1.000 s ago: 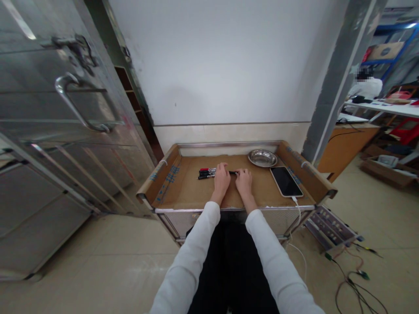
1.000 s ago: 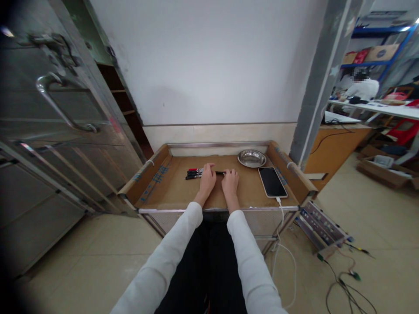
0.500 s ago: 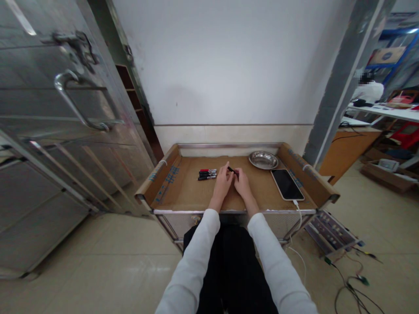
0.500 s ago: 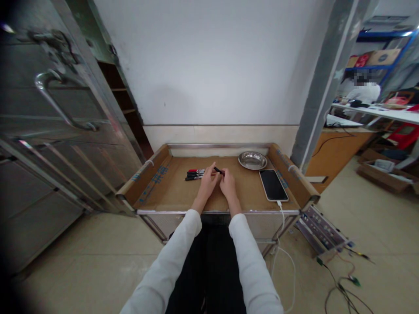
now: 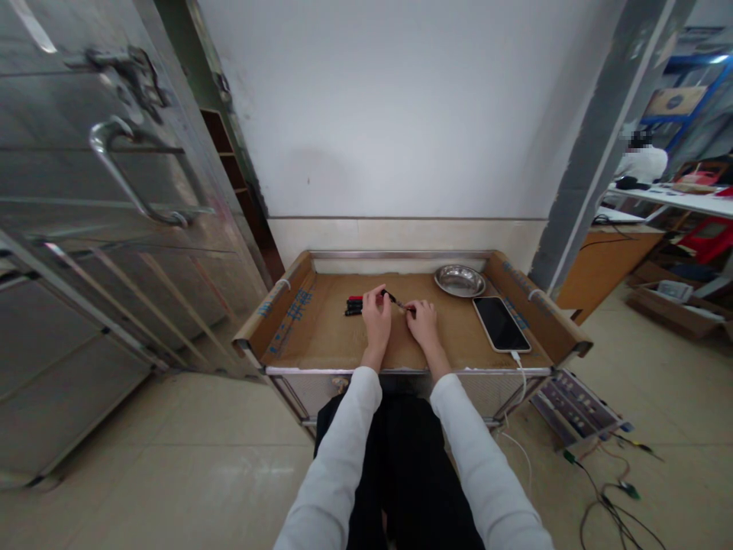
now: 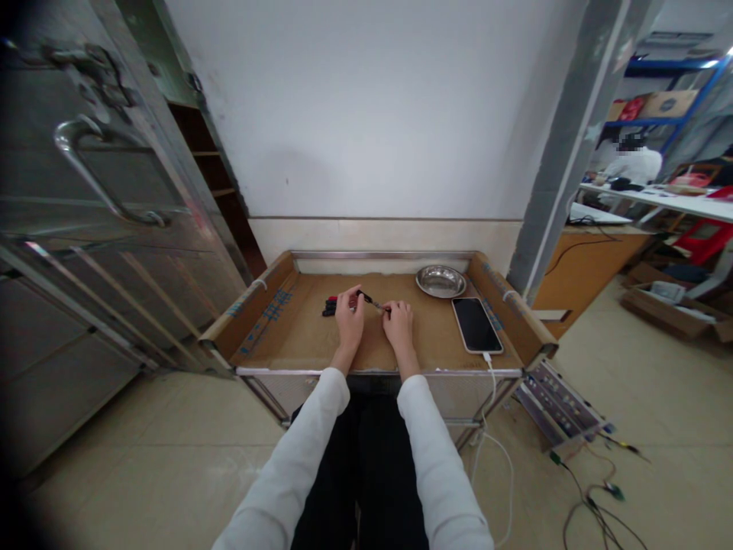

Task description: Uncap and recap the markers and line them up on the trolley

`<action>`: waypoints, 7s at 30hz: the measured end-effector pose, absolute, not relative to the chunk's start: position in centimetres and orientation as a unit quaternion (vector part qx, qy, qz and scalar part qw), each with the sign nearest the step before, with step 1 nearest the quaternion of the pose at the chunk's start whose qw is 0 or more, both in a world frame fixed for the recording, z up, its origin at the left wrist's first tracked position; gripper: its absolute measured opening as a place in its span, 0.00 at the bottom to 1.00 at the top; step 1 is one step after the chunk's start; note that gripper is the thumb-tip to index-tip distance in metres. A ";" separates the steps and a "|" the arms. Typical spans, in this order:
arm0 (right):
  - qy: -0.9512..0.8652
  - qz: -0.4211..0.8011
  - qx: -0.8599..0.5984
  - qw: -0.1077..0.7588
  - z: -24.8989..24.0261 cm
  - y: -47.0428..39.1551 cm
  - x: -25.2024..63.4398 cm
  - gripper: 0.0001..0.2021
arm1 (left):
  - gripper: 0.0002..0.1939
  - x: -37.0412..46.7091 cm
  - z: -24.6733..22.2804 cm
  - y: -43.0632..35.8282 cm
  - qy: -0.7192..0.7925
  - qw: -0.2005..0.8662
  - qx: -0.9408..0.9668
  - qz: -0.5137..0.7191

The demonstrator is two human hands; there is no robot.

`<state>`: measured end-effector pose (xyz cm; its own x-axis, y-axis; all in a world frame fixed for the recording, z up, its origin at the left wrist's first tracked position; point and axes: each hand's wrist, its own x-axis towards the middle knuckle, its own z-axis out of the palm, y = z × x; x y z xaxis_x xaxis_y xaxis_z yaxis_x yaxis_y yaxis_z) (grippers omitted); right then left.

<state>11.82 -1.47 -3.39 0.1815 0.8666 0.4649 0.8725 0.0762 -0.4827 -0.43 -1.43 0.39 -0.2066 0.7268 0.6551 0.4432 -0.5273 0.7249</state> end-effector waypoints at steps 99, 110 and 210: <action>-0.603 -0.003 -0.708 0.368 -2.9 -2.3 11.3 0.13 | 0.11 -0.1 -1.1 -1.7 0.555 -0.035 0.800 0.226; -0.627 0.022 -0.633 0.453 -3.3 -1.2 11.4 0.17 | 0.13 0.1 -1.8 -1.0 0.560 -0.053 0.797 0.220; -0.529 0.336 -0.494 0.603 -2.9 -2.5 12.6 0.09 | 0.08 -2.2 -0.9 -0.1 0.499 0.080 0.791 0.345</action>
<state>12.64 -2.50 -2.93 0.2143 0.9274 0.3067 0.1184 0.2870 -0.9506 -2.23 -0.15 -0.94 0.2644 0.8450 0.4648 0.7342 -0.4889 0.4711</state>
